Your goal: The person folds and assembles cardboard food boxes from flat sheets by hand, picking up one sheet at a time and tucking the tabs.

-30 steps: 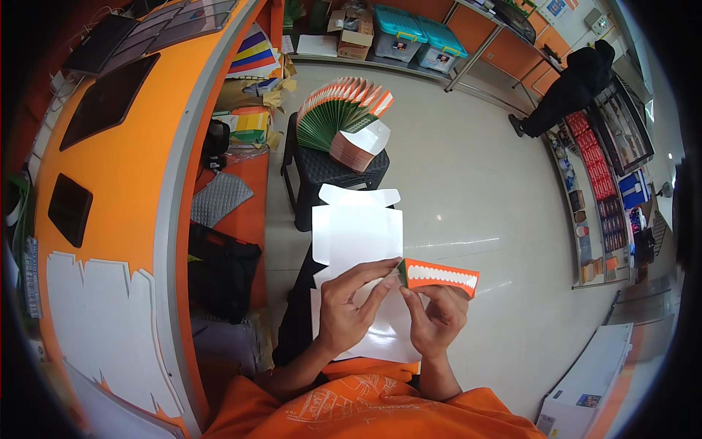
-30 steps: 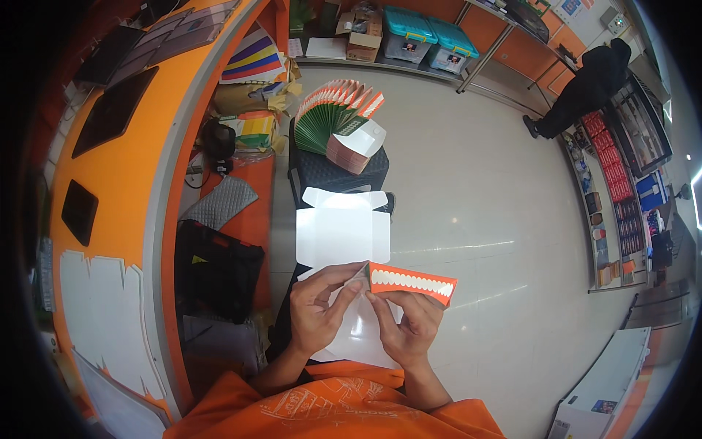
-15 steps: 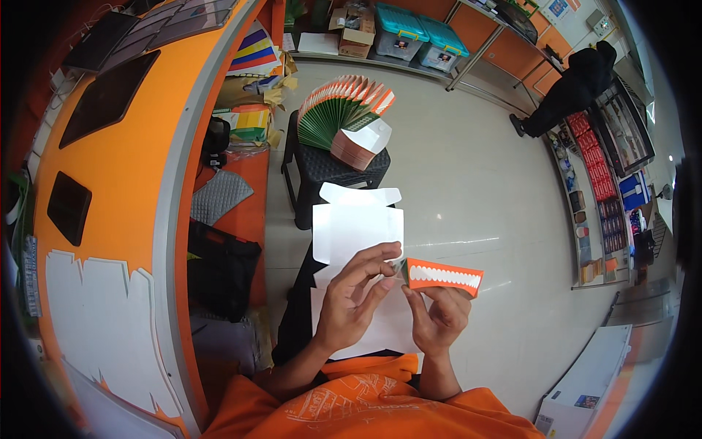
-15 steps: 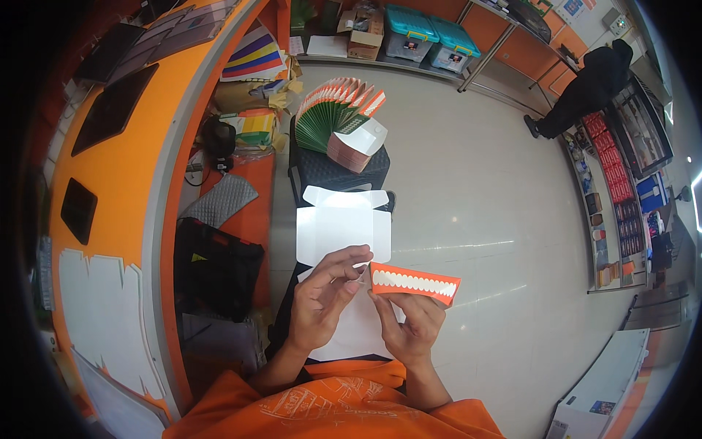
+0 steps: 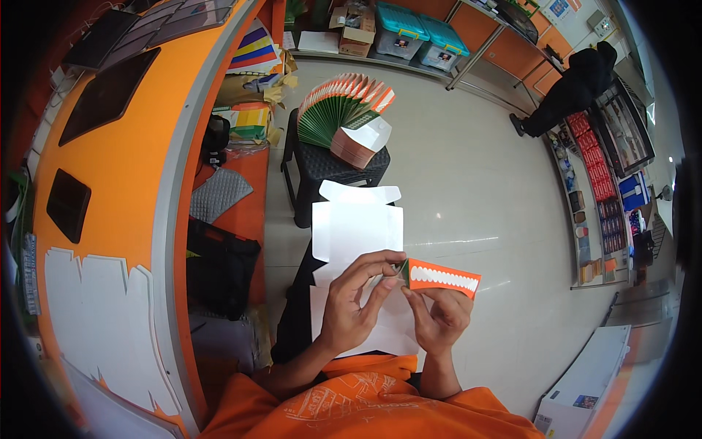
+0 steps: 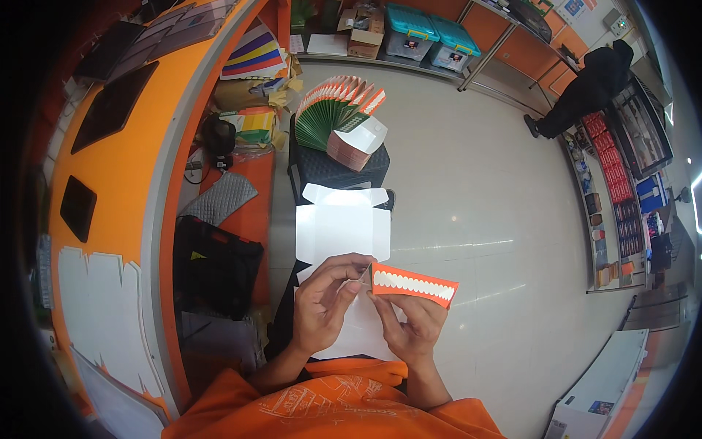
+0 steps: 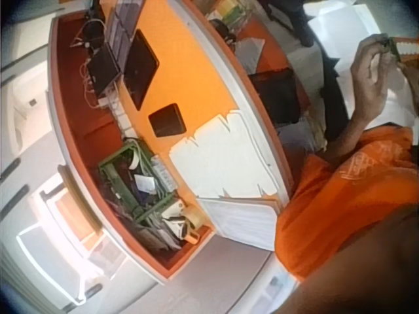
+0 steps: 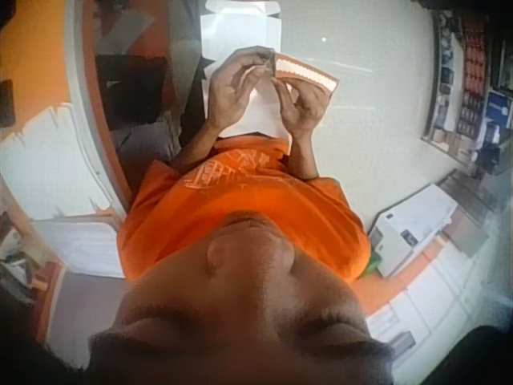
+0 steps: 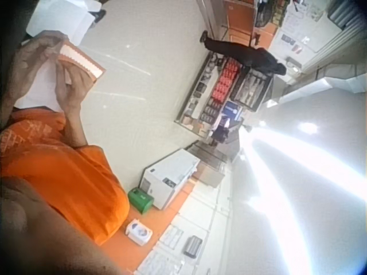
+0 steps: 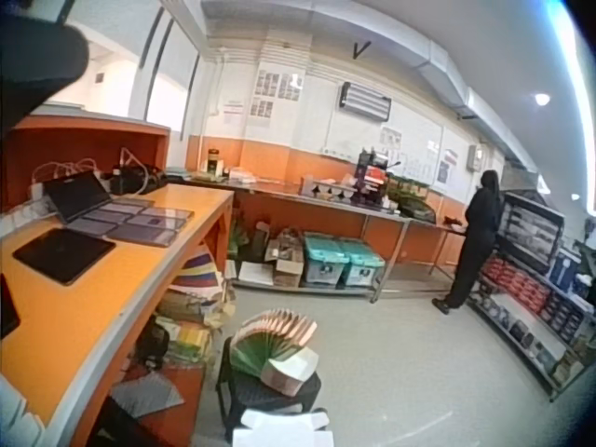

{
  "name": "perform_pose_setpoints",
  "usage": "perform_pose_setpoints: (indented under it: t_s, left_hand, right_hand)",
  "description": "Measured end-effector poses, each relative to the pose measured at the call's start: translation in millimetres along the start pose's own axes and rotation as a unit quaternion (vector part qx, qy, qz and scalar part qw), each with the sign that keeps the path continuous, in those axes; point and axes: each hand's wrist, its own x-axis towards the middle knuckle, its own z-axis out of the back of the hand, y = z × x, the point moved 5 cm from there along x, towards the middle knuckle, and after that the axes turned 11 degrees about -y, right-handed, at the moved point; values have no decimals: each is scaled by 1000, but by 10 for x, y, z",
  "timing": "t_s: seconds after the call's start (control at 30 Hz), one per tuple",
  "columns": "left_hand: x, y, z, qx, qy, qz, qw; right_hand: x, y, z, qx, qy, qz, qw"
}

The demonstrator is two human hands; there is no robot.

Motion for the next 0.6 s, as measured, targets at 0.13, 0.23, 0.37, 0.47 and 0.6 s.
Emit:
perform_pose_setpoints:
  t_s: [0.13, 0.23, 0.37, 0.47, 0.6]
  left_hand:
    - [-13, -19, -19, 11, 0, -3, 1000]
    - [-25, -23, -21, 22, -14, -18, 999]
    - [-34, -6, -15, 37, -26, -36, 998]
    - [-39, 11, 5, 46, -36, -44, 997]
    - [-11, -42, 1, 32, -38, -49, 998]
  right_hand:
    - [-13, -12, -6, 105, -92, -90, 986]
    - [-52, -73, -31, 81, -13, -113, 990]
    - [-52, -53, -75, 88, -15, -84, 992]
    - [-60, -46, -89, 80, -12, -93, 992]
    - [-71, -67, -76, 110, -15, -115, 987]
